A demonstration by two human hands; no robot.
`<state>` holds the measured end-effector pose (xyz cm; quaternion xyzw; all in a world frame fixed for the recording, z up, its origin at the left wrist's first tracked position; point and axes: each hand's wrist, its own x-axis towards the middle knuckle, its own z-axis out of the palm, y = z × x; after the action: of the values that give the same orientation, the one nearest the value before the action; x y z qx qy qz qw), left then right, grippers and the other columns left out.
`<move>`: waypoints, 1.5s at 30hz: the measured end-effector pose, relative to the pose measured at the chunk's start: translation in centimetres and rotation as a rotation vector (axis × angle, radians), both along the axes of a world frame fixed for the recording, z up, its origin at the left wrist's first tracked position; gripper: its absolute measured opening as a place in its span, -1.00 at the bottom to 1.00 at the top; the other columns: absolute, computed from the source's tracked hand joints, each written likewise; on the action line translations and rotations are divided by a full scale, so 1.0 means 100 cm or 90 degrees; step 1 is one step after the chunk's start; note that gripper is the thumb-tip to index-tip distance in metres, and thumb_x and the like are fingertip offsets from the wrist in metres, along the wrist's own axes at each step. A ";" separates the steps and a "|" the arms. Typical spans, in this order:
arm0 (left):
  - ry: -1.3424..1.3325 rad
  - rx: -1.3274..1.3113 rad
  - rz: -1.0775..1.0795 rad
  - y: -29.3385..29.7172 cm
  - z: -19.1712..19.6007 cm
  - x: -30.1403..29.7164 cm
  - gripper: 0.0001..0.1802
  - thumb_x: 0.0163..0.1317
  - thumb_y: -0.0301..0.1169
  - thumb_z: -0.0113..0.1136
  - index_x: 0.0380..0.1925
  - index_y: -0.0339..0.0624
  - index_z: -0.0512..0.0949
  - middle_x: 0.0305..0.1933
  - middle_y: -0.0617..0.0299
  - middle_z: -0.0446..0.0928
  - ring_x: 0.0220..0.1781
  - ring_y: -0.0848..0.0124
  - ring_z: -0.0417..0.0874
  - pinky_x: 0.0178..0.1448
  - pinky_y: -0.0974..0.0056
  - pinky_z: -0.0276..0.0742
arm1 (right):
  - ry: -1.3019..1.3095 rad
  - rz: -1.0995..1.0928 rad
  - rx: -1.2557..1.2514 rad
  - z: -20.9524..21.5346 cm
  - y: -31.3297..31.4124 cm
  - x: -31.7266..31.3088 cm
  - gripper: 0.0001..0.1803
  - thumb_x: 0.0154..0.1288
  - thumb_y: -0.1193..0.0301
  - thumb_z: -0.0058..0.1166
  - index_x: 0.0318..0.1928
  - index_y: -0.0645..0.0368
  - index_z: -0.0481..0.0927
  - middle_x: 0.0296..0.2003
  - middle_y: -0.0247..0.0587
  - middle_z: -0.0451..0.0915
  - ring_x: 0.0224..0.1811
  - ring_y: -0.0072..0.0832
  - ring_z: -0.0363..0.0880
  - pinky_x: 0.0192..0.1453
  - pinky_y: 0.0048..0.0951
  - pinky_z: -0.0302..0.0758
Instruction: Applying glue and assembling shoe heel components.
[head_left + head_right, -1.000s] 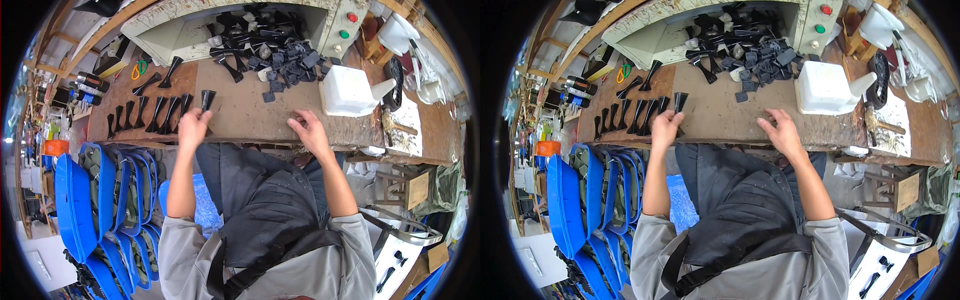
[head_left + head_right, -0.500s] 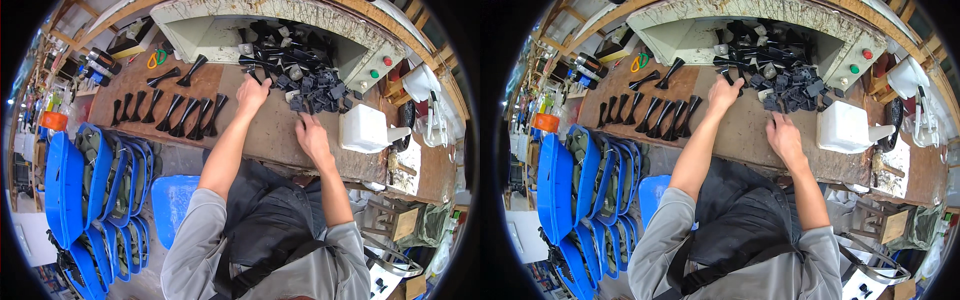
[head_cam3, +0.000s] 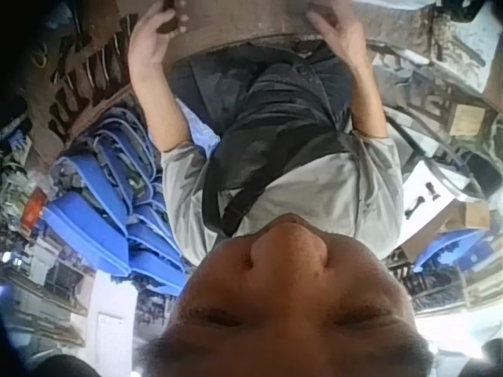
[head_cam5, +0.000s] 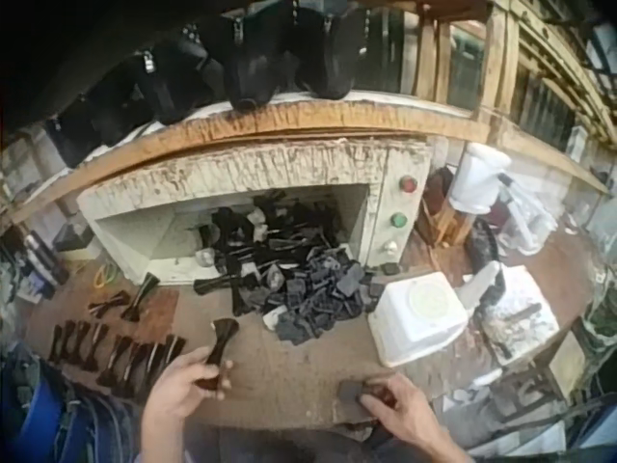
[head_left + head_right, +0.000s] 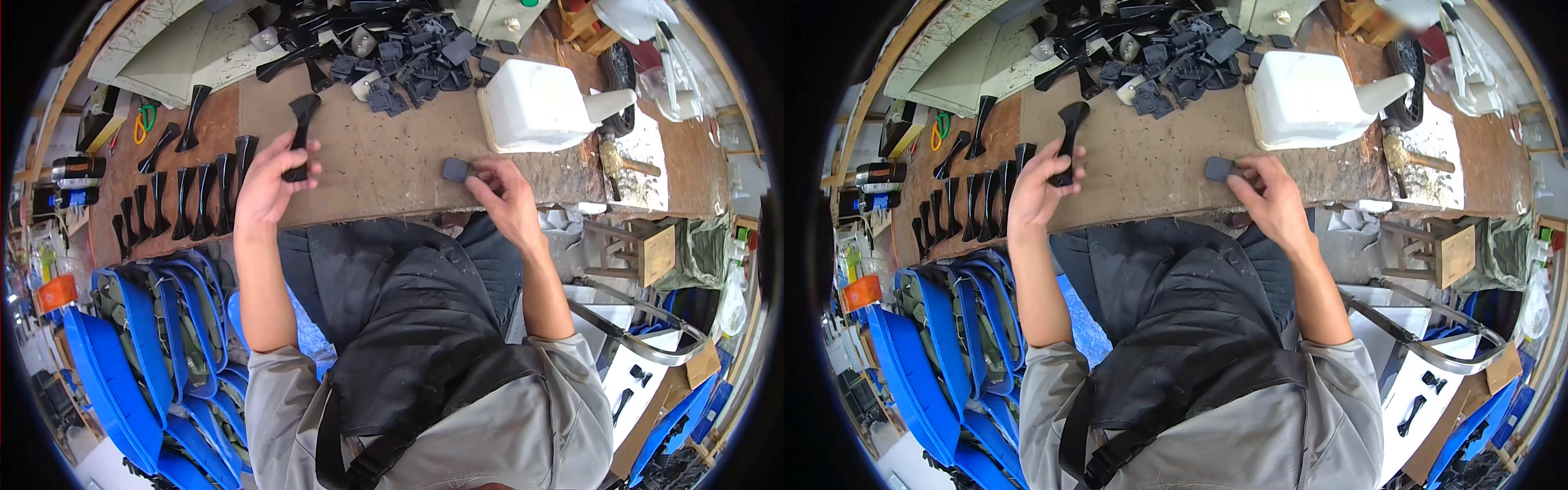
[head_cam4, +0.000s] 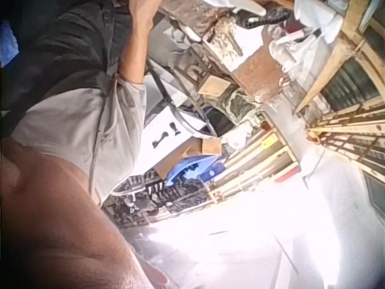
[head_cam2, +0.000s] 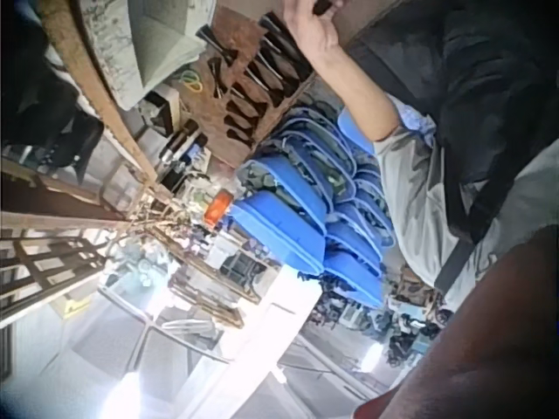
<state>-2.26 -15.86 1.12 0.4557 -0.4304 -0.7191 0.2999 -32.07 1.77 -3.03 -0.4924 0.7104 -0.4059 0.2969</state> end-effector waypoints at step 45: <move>-0.188 -1.054 0.051 0.115 0.039 -0.093 -0.64 0.02 -0.63 0.34 -0.13 -0.50 0.57 -0.15 -0.03 0.55 -0.27 0.19 0.62 -0.18 0.29 0.58 | -0.354 0.044 -0.327 0.076 0.027 -0.029 -0.72 0.13 0.54 0.32 -0.11 0.33 0.68 -0.09 -0.12 0.65 -0.02 -0.44 0.58 0.08 -0.48 0.47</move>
<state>-11.58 -4.33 5.01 0.1927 -0.8373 -0.0933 0.5031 -34.96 4.49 4.57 -0.4452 0.4609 -0.6788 0.3587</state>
